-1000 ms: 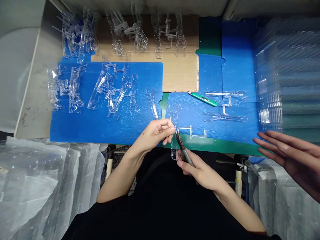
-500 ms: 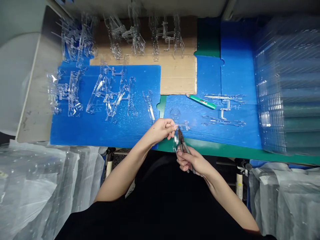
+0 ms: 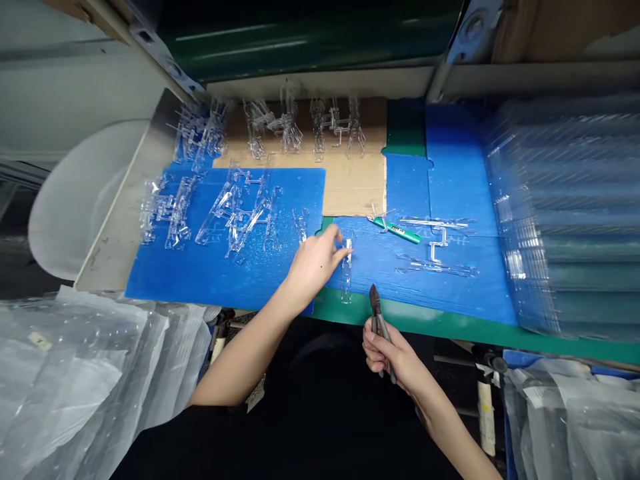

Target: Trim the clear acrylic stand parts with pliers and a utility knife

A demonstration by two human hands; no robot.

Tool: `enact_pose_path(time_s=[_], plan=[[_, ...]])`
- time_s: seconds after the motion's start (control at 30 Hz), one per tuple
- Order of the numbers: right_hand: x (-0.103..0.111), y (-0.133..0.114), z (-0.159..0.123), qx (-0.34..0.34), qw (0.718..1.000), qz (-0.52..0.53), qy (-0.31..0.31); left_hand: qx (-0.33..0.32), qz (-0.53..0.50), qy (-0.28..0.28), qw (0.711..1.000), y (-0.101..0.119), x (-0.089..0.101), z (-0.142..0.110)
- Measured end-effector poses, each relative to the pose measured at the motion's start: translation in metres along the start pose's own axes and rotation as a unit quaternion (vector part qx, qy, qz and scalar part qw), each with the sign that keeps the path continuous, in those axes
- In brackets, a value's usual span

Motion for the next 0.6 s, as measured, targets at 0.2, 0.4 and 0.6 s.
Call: enact_pose_path(time_s=[0.2, 0.4, 0.6], plan=[[-0.004, 0.0, -0.007, 0.043, 0.999, -0.017, 0.005, -0.119, 0.087, -0.048, 0.988, 0.058, -0.026, 0.083], [-0.004, 0.0, -0.015, 0.079, 0.994, -0.043, 0.06, -0.165, 0.099, -0.055, 0.98, 0.076, -0.032, 0.094], [0.01, -0.005, 0.003, 0.097, 0.974, -0.18, 0.098, -0.097, 0.132, 0.116, 0.98, 0.026, 0.145, 0.022]])
Point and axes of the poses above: each hand's wrist, its own z-axis towards the middle knuckle, its own x-axis out of the back of the hand, y = z × x, the point moved 8 cm from there along z, towards the middle knuckle, and after that the axes turned 5 degrees about y, right-handed, at the moved point
